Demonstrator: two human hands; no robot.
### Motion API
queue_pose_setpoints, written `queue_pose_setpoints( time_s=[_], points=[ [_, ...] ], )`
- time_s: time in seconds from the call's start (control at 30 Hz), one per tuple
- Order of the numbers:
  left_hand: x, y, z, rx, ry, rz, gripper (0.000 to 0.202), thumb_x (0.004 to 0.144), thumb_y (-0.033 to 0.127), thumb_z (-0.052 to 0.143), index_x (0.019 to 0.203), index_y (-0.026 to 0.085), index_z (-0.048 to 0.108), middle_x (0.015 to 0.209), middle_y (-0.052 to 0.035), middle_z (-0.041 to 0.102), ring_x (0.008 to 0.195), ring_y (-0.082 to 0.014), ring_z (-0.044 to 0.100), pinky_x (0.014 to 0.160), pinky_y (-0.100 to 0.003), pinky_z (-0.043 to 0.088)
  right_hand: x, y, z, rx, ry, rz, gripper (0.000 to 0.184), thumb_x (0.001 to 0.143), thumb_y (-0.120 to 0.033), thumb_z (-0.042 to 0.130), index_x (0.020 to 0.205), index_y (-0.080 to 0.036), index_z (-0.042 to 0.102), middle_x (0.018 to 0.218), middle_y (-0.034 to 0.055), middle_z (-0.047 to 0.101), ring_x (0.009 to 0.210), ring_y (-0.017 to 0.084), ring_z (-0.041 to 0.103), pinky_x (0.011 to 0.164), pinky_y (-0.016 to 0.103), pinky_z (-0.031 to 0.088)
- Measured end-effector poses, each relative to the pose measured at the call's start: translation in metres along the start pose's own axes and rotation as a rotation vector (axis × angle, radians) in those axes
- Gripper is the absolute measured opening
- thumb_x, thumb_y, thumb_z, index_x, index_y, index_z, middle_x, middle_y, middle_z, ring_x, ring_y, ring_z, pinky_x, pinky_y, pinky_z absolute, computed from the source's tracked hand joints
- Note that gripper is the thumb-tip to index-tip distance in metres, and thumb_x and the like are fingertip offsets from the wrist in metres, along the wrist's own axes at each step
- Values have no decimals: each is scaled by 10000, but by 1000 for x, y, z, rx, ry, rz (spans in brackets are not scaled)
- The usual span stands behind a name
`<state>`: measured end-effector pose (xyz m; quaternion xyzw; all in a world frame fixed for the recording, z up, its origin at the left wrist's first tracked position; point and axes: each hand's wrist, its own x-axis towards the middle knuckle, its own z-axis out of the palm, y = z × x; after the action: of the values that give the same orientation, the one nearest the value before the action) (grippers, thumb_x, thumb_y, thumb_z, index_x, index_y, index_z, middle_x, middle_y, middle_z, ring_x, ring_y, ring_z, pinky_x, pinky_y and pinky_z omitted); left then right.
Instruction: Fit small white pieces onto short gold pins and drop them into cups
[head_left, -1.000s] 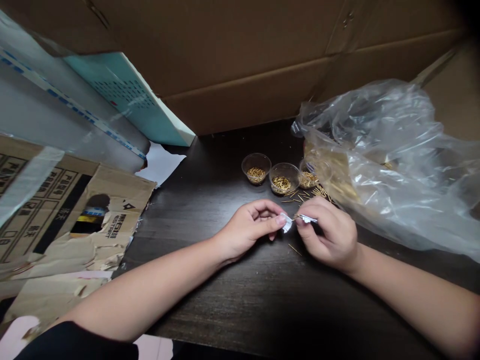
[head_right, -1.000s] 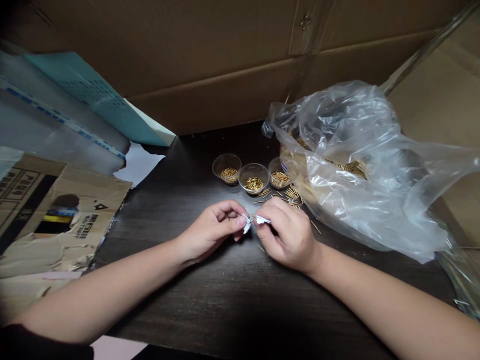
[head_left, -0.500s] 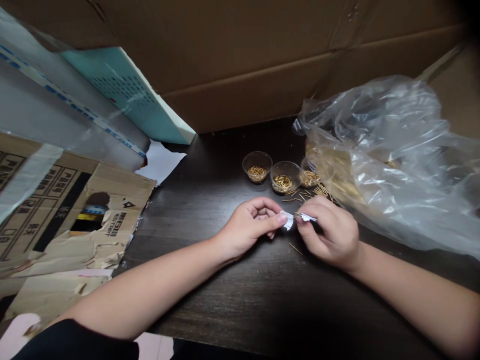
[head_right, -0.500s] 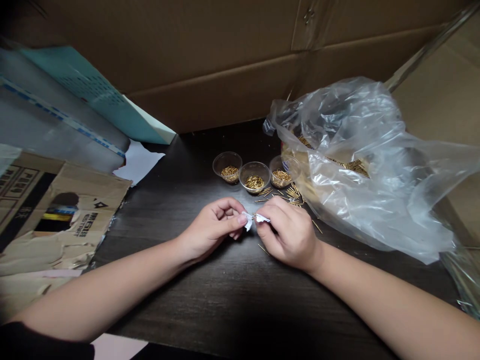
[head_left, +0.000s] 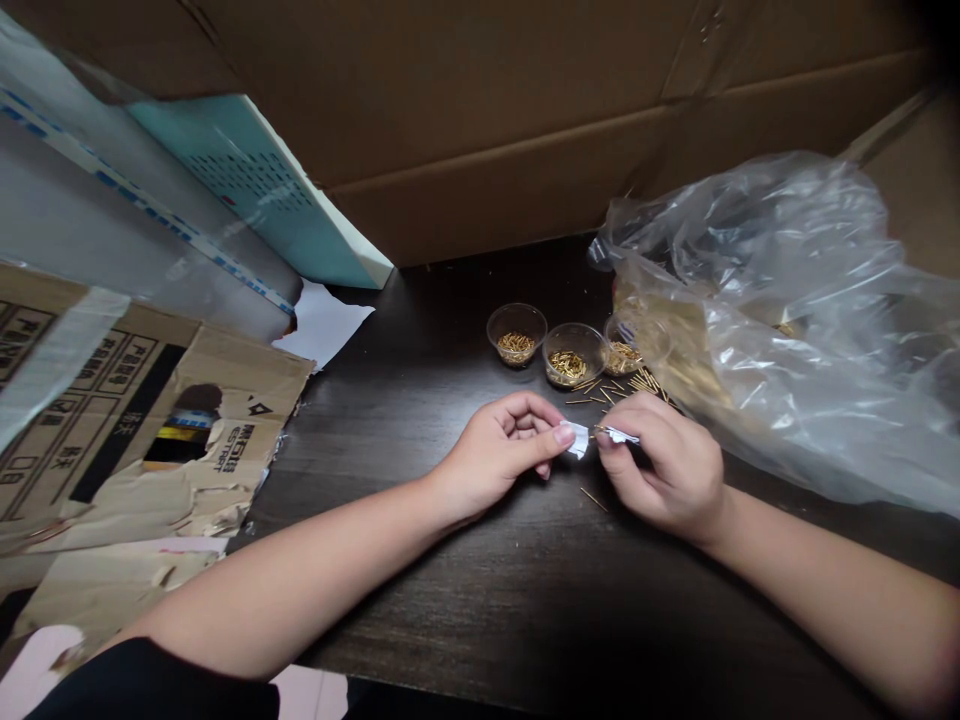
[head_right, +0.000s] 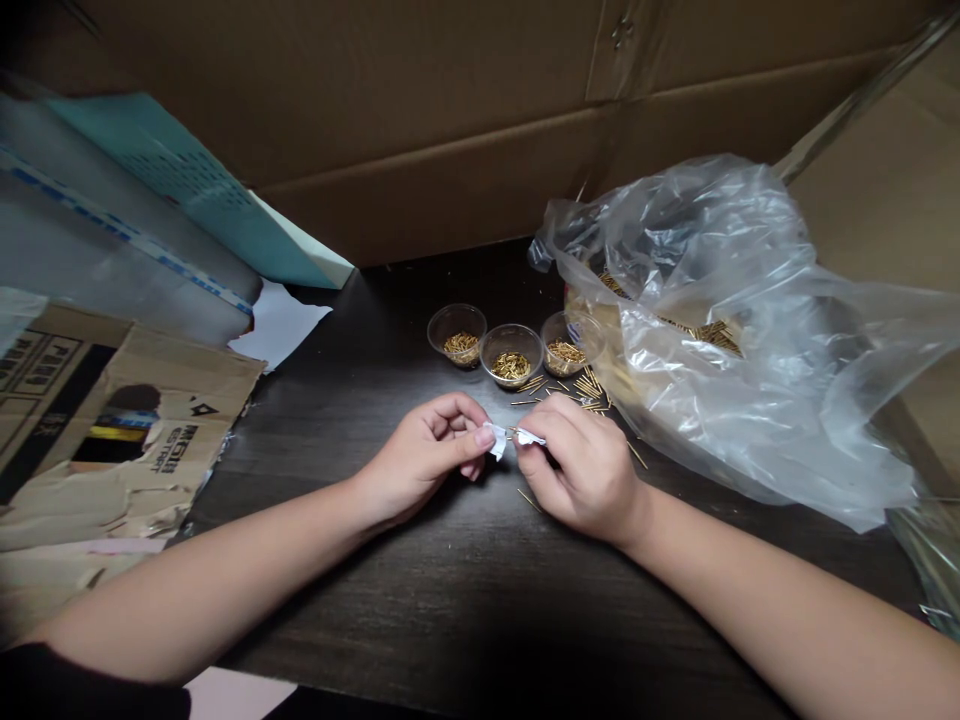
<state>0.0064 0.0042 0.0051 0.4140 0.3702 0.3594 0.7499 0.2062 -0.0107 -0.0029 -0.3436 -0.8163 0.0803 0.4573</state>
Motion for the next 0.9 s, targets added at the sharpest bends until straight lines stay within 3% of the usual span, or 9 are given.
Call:
queue_pose_setpoints(
  time_s=[0.67, 0.77, 0.9],
  points=[
    [-1, 1, 2, 68, 6, 16, 372, 708, 368, 877, 835, 124, 627, 676, 34, 620, 525, -41, 547, 507, -158, 442, -2, 2, 2, -45, -28, -7, 118, 884, -62, 600, 951, -157, 580, 801, 57, 593, 698, 156, 543, 614, 280, 457],
    [-3, 1, 4, 162, 48, 85, 347, 725, 366, 866, 827, 122, 641, 667, 27, 623, 548, -47, 550, 519, -158, 440, -3, 3, 2, -104, -44, -24, 100, 885, -76, 610, 951, -148, 589, 803, 65, 599, 691, 162, 547, 606, 286, 451],
    [-7, -1, 7, 356, 119, 276, 247, 791, 314, 819, 819, 124, 665, 720, -3, 671, 629, -62, 592, 574, -160, 467, -5, 2, 2, -160, -61, -32, 81, 889, -92, 612, 947, -146, 594, 804, 71, 612, 684, 168, 554, 605, 295, 447]
  ],
)
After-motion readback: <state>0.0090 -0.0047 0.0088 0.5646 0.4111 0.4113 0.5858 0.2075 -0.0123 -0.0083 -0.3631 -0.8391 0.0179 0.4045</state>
